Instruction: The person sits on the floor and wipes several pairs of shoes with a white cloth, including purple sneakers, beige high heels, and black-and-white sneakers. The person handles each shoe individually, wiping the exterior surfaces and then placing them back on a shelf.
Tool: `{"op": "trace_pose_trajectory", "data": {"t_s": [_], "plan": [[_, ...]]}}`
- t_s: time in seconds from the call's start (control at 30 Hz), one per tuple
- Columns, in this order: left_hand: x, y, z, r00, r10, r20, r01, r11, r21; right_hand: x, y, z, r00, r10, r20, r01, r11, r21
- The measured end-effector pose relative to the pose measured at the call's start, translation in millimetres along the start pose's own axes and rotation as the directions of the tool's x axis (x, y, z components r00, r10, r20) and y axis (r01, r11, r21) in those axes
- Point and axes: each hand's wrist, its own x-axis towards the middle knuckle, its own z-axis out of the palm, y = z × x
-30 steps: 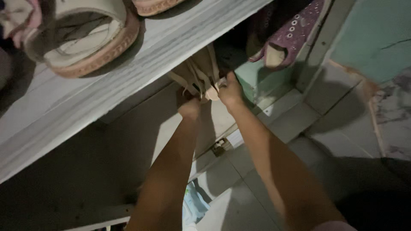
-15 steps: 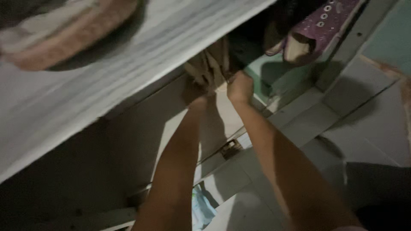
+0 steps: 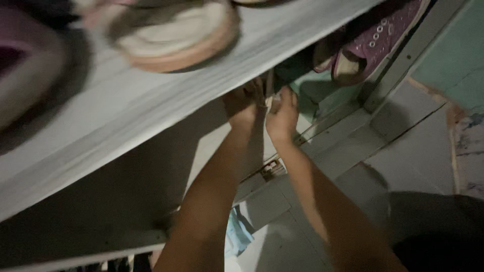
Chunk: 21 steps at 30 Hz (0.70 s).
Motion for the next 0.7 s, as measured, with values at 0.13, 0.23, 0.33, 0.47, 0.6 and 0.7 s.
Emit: {"op": "trace_pose_trajectory", "data": {"t_s": [0.13,0.23,0.33,0.47,0.6,0.7], "plan": [[-85.4,16.1,-33.4,0.964,-0.259,0.065,0.260,0.851,-0.456,-35.0,-30.6,-24.5,0.998,0.039,0.040,-0.046,0.980,0.192],[-167.2,9.2,-65.9,0.957,-0.113,-0.267,-0.106,0.722,-0.684,-72.9,-55.1,-48.7,0.995,0.025,0.092,-0.049,0.961,0.274],[-256.8,-40.9,-100.8,0.995,-0.058,-0.086,-0.028,0.647,-0.762,-129.5,-70.8,-82.7,0.984,-0.069,0.163,0.006,0.932,0.363],[-331.1,-127.2,-156.2,0.978,0.208,0.005,-0.134,0.650,-0.748,-215.3,-107.8,-123.4,0.895,0.005,0.445,-0.097,0.978,0.184],[-367.1,-198.8,-212.6,0.964,0.144,0.225,0.029,0.782,-0.622,-279.1,-161.0,-126.0,0.733,-0.094,0.674,-0.215,0.907,0.361],[-398.3,-222.0,-237.9,0.976,-0.125,0.181,0.218,0.655,-0.724,-306.9,-196.9,-103.5,0.699,-0.179,0.692,0.028,0.974,0.224]]}}
